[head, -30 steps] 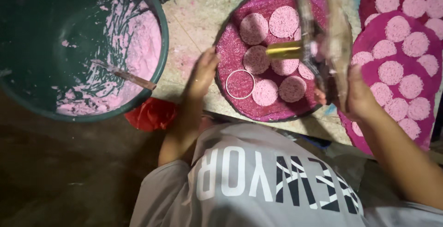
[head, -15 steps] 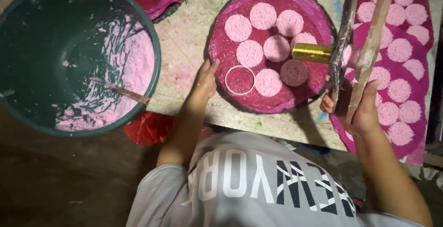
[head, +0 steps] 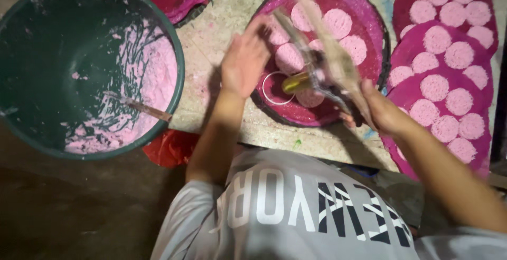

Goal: The person scoops pink paste from a green bowl using a wooden stick and a metal ring mold. They press the paste into the mold and release circular pink pads onto a pink textured mat. The person repeats this process to create multiple pads and arranges them on the mat.

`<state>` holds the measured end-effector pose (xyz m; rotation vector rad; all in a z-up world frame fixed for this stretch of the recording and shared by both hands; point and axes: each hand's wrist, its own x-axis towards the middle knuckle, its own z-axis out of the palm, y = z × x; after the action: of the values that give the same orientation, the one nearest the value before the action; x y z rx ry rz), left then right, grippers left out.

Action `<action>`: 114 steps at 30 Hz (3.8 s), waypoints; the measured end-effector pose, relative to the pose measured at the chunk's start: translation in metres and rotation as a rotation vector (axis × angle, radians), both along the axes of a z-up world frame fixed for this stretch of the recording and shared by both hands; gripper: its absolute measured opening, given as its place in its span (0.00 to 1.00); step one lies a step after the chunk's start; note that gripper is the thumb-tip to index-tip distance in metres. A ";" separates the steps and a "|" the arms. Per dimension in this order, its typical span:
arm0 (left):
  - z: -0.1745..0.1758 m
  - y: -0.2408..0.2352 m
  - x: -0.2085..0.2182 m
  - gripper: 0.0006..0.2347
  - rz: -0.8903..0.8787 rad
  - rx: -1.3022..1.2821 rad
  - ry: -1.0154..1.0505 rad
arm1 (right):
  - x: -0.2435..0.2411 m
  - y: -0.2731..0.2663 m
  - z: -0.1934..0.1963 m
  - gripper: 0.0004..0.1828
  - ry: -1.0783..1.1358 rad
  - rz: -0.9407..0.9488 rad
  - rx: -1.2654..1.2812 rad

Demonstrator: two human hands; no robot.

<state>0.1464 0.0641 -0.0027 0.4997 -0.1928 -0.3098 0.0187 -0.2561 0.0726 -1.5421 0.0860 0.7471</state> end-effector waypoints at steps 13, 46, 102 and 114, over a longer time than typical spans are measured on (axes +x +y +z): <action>0.001 -0.009 0.012 0.18 0.159 -0.559 0.129 | 0.076 0.075 0.061 0.47 -0.037 0.372 -0.838; -0.014 -0.033 0.002 0.15 0.293 -0.496 0.267 | 0.070 0.057 0.034 0.42 -0.209 0.405 -1.086; -0.044 0.404 -0.133 0.08 1.018 2.011 -0.219 | 0.138 0.506 -0.014 0.21 -0.876 1.328 -1.023; -0.049 0.411 -0.108 0.15 0.988 2.039 -0.212 | 0.209 0.419 0.003 0.14 -0.947 1.147 -1.421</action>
<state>0.0383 0.4751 -0.0514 2.5247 0.2732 0.6935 0.2279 0.1627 0.0759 -3.2223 -1.3392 0.6987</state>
